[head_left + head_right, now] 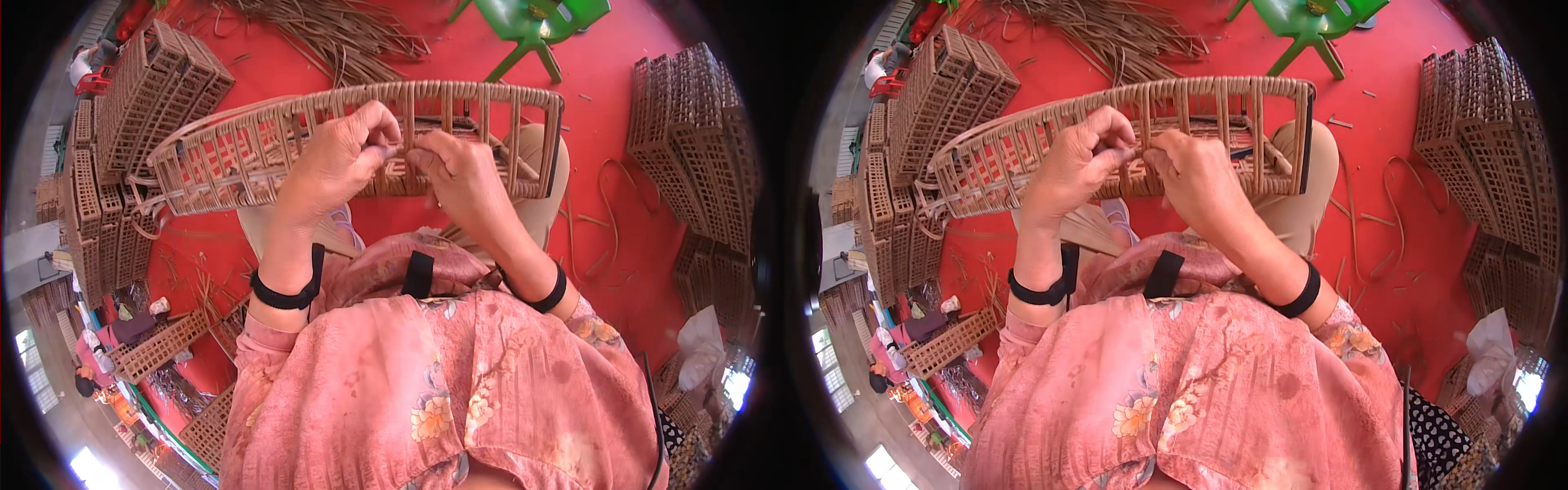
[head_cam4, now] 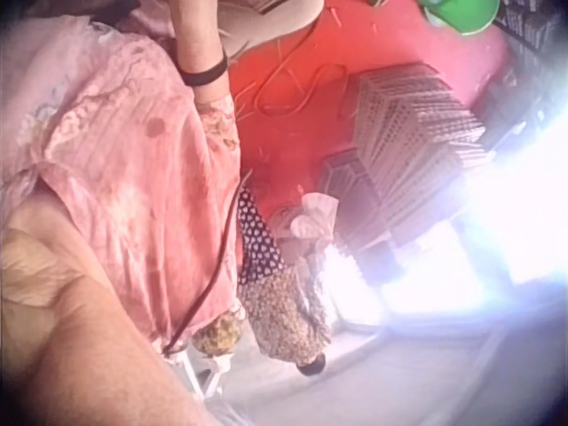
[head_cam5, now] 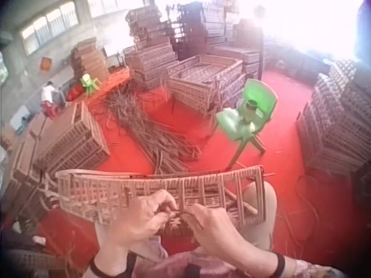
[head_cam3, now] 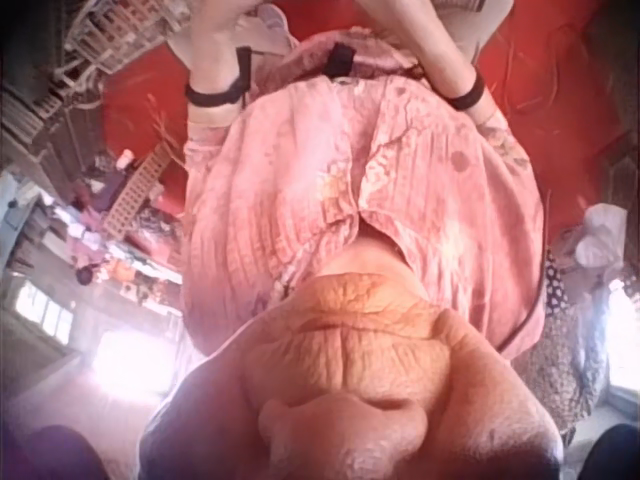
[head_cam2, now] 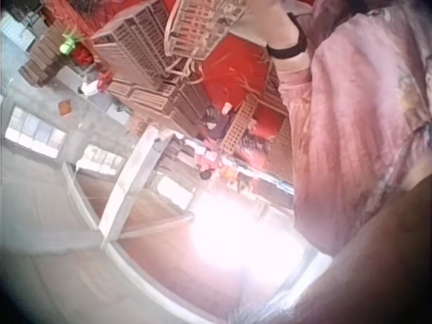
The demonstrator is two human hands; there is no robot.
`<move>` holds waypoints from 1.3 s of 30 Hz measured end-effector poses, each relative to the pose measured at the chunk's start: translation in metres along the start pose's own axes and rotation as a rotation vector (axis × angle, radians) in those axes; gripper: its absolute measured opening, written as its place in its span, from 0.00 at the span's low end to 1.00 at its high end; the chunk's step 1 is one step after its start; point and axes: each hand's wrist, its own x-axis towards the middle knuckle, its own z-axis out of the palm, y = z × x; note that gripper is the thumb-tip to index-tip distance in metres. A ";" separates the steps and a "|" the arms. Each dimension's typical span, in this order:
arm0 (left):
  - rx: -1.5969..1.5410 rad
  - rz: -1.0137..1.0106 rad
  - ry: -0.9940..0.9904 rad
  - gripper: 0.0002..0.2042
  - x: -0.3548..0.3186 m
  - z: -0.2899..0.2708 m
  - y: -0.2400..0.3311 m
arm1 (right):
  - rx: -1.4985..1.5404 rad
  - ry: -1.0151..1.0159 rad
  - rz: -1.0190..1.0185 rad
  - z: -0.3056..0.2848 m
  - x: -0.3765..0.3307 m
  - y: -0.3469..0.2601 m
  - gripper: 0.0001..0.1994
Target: Weaving thin wooden or bamboo strips to construct or reinforce a rectangular basket structure.
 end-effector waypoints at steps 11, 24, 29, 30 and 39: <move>0.051 0.339 0.298 0.08 -0.002 0.016 0.015 | -0.429 0.328 -0.038 -0.060 -0.045 -0.021 0.04; 0.174 0.051 0.399 0.07 -0.023 0.045 0.037 | -0.234 0.266 -0.093 -0.062 -0.030 0.002 0.12; 0.181 0.029 0.325 0.07 -0.012 0.052 0.028 | -0.611 0.051 -0.057 -0.058 -0.009 0.010 0.13; 0.139 0.036 0.279 0.07 -0.008 0.053 0.026 | -0.622 0.055 -0.042 -0.061 -0.004 0.010 0.13; 0.229 0.178 0.345 0.06 -0.002 0.063 0.029 | -0.528 0.074 -0.145 -0.078 -0.016 0.004 0.10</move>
